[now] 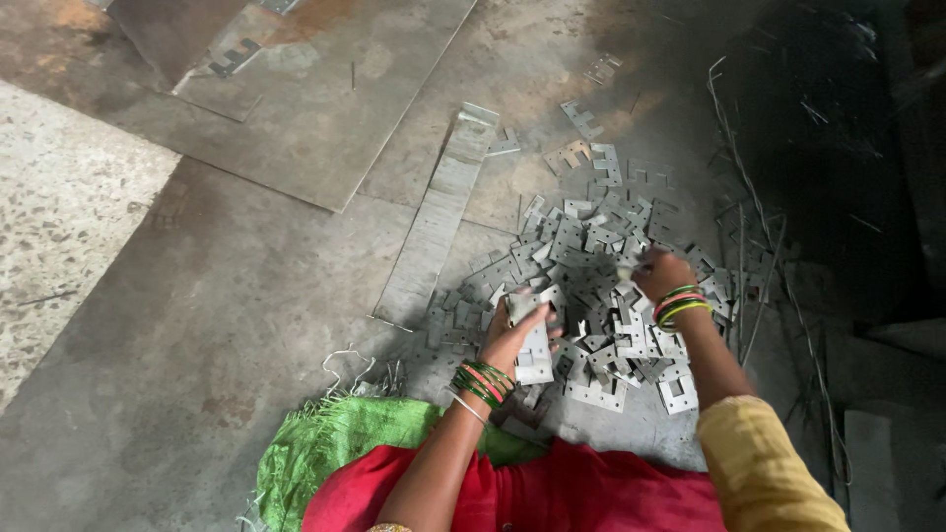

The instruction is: The person picks up metal laminations from a pile on the floor, sorts them, and stacks them into small groups by hand.

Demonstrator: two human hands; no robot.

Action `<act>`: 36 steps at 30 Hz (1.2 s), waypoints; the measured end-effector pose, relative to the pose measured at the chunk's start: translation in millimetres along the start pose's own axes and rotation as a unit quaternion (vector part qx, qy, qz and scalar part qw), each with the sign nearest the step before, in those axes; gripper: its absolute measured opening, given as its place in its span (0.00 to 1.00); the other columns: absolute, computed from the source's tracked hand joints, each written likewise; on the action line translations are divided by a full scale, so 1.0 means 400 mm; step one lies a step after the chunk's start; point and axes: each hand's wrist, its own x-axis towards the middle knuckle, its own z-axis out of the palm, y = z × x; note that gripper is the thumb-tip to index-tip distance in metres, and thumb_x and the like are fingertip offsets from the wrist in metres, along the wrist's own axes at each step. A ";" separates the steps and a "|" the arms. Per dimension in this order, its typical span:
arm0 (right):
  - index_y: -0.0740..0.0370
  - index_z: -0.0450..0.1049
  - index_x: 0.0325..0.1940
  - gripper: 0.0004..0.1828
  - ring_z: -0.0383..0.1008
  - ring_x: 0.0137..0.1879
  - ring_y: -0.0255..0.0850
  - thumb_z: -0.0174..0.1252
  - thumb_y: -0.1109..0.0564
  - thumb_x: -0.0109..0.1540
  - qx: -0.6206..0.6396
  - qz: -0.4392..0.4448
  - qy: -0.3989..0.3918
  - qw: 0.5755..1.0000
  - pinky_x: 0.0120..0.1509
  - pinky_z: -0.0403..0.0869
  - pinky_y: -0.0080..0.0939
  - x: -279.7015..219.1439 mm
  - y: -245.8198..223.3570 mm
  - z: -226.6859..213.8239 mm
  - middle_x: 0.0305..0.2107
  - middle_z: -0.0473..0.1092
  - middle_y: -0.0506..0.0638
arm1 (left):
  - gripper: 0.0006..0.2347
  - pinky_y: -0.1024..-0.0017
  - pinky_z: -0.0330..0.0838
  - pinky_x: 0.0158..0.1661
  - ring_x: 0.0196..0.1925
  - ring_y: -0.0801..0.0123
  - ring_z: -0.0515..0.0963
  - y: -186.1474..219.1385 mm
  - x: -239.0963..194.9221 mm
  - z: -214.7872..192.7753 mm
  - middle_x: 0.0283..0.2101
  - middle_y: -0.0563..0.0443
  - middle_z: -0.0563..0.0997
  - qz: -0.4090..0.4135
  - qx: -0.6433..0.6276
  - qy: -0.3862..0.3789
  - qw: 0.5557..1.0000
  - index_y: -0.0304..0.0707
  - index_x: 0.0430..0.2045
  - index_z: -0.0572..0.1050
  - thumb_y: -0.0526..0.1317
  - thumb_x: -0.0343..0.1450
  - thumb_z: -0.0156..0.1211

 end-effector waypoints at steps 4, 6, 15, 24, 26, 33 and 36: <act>0.57 0.78 0.54 0.24 0.77 0.54 0.58 0.71 0.48 0.56 -0.208 0.102 -0.020 0.973 0.60 0.74 0.56 -0.004 0.050 0.066 0.44 0.77 0.61 | 0.19 0.58 0.82 0.35 0.38 0.57 0.84 -0.028 0.031 -0.033 0.40 0.44 0.81 0.049 0.000 -0.048 0.998 0.48 0.54 0.64 0.33 0.71 0.63; 0.56 0.79 0.53 0.23 0.77 0.55 0.59 0.71 0.48 0.56 -0.170 0.093 0.011 0.981 0.64 0.73 0.55 0.003 0.090 0.081 0.44 0.78 0.62 | 0.15 0.53 0.86 0.38 0.39 0.52 0.87 -0.037 0.048 -0.044 0.39 0.38 0.82 0.024 -0.053 -0.042 0.997 0.39 0.51 0.63 0.32 0.72 0.60; 0.55 0.80 0.52 0.26 0.79 0.53 0.56 0.73 0.50 0.51 -0.112 0.075 0.017 0.991 0.62 0.75 0.51 0.007 0.132 0.085 0.46 0.78 0.60 | 0.23 0.61 0.83 0.34 0.36 0.64 0.83 -0.004 0.008 -0.009 0.39 0.46 0.80 0.070 0.020 -0.012 0.997 0.53 0.61 0.62 0.32 0.72 0.60; 0.56 0.75 0.55 0.19 0.84 0.38 0.45 0.61 0.59 0.60 0.280 0.102 -0.242 0.923 0.39 0.82 0.45 -0.058 -0.072 -0.040 0.41 0.80 0.56 | 0.22 0.71 0.82 0.42 0.46 0.71 0.84 0.009 0.029 -0.010 0.48 0.50 0.83 0.133 0.127 0.078 0.980 0.39 0.60 0.71 0.48 0.76 0.70; 0.54 0.77 0.57 0.17 0.85 0.47 0.44 0.61 0.58 0.63 0.013 -0.026 -0.115 0.993 0.52 0.86 0.44 -0.021 -0.061 0.016 0.47 0.81 0.54 | 0.22 0.66 0.82 0.37 0.40 0.65 0.84 -0.008 0.038 -0.006 0.43 0.46 0.82 0.067 0.061 0.060 0.994 0.37 0.56 0.71 0.46 0.72 0.71; 0.39 0.68 0.66 0.34 0.65 0.69 0.46 0.54 0.63 0.57 -0.414 -0.105 -0.157 0.891 0.75 0.55 0.65 0.051 -0.071 0.126 0.72 0.55 0.46 | 0.23 0.57 0.83 0.33 0.33 0.57 0.84 0.034 0.003 0.017 0.36 0.42 0.80 -0.026 -0.056 0.024 0.998 0.55 0.59 0.64 0.45 0.70 0.65; 0.32 0.67 0.70 0.36 0.65 0.71 0.46 0.51 0.64 0.60 -0.422 -0.100 -0.175 0.884 0.77 0.54 0.59 0.055 -0.106 0.079 0.70 0.58 0.47 | 0.24 0.55 0.82 0.33 0.34 0.56 0.85 0.060 -0.013 0.029 0.36 0.41 0.81 -0.020 -0.085 -0.010 0.996 0.59 0.59 0.62 0.45 0.69 0.63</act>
